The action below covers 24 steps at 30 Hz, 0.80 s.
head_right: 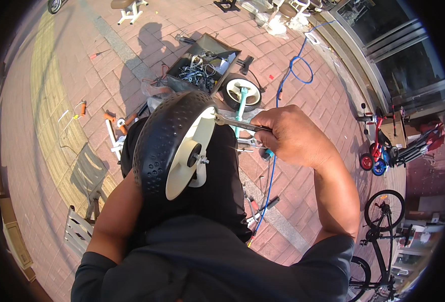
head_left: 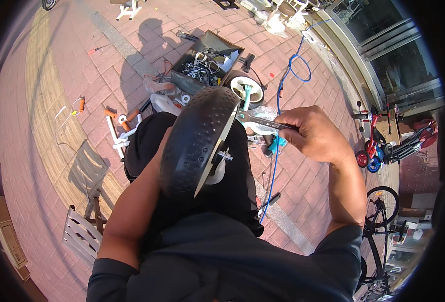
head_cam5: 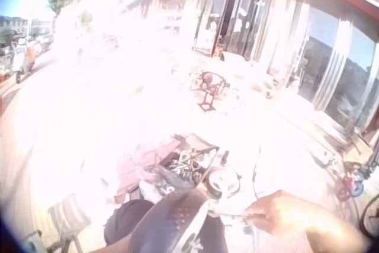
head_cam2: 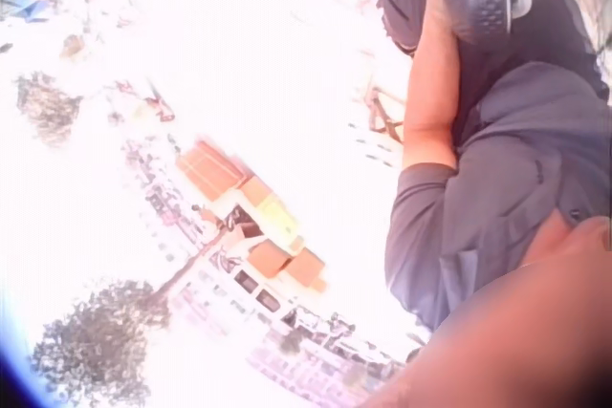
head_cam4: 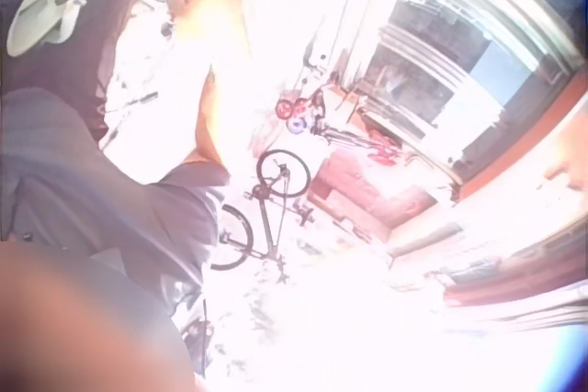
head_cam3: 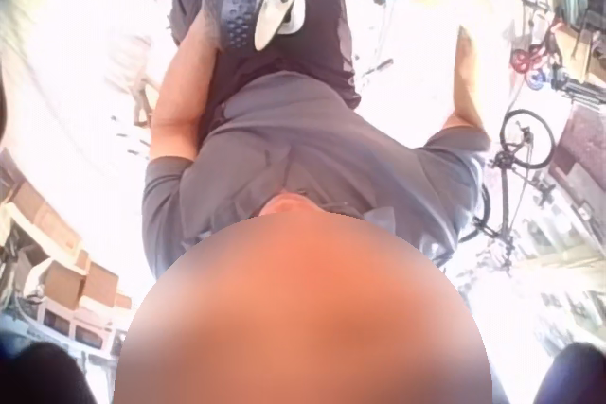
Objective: The person assembles a scooter wheel by tightening bolts on the hub with a wrench. They then unwrap a white scooter frame from bubble wrap and apply a brand sticker to the frame.
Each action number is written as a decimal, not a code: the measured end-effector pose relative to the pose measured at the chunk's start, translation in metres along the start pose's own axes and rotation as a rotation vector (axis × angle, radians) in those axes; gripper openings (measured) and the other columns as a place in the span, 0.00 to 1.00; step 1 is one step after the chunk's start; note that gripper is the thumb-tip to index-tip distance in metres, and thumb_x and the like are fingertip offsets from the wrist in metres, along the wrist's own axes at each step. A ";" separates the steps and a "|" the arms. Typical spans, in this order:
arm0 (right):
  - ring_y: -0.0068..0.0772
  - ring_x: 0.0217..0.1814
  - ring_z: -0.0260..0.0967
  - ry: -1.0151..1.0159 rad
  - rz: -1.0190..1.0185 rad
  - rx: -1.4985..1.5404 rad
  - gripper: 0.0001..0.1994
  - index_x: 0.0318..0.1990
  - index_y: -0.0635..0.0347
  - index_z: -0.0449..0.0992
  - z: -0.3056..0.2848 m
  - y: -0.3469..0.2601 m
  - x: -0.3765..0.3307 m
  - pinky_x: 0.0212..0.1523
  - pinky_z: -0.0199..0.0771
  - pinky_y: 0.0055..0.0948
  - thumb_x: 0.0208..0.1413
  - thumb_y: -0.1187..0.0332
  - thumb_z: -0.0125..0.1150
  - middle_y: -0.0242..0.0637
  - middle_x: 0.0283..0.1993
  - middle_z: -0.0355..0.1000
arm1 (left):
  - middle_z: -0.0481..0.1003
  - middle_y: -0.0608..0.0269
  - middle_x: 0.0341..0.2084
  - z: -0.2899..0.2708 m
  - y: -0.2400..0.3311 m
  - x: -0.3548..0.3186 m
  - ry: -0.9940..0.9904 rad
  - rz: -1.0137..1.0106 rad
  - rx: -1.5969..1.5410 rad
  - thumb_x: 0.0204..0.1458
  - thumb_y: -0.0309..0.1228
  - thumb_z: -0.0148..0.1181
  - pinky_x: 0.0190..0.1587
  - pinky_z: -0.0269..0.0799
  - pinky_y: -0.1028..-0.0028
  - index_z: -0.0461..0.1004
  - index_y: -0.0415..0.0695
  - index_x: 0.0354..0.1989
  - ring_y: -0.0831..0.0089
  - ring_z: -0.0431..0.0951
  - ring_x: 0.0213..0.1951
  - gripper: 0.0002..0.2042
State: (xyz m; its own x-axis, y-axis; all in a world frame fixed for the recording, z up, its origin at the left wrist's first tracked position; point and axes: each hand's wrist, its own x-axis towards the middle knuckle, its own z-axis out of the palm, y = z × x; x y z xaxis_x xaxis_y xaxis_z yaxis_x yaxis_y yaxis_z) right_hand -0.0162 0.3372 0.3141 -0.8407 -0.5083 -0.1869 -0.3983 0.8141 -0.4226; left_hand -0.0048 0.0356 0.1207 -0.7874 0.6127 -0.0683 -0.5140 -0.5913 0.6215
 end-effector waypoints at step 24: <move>0.21 0.18 0.66 0.453 0.123 1.264 0.13 0.37 0.57 0.67 0.093 0.000 0.025 0.18 0.62 0.19 0.67 0.63 0.66 0.35 0.24 0.74 | 0.85 0.61 0.37 -0.017 -0.020 0.020 0.156 -0.004 0.191 0.56 0.20 0.64 0.37 0.82 0.74 0.81 0.36 0.47 0.76 0.85 0.37 0.11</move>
State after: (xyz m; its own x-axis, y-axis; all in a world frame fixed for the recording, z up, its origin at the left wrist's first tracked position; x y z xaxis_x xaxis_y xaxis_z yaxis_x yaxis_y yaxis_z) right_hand -0.0032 0.2984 0.2272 -0.9902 -0.1150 -0.0787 0.0895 -0.0919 -0.9917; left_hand -0.0159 0.0510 0.0932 -0.8360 0.5176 -0.1822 -0.4557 -0.4700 0.7560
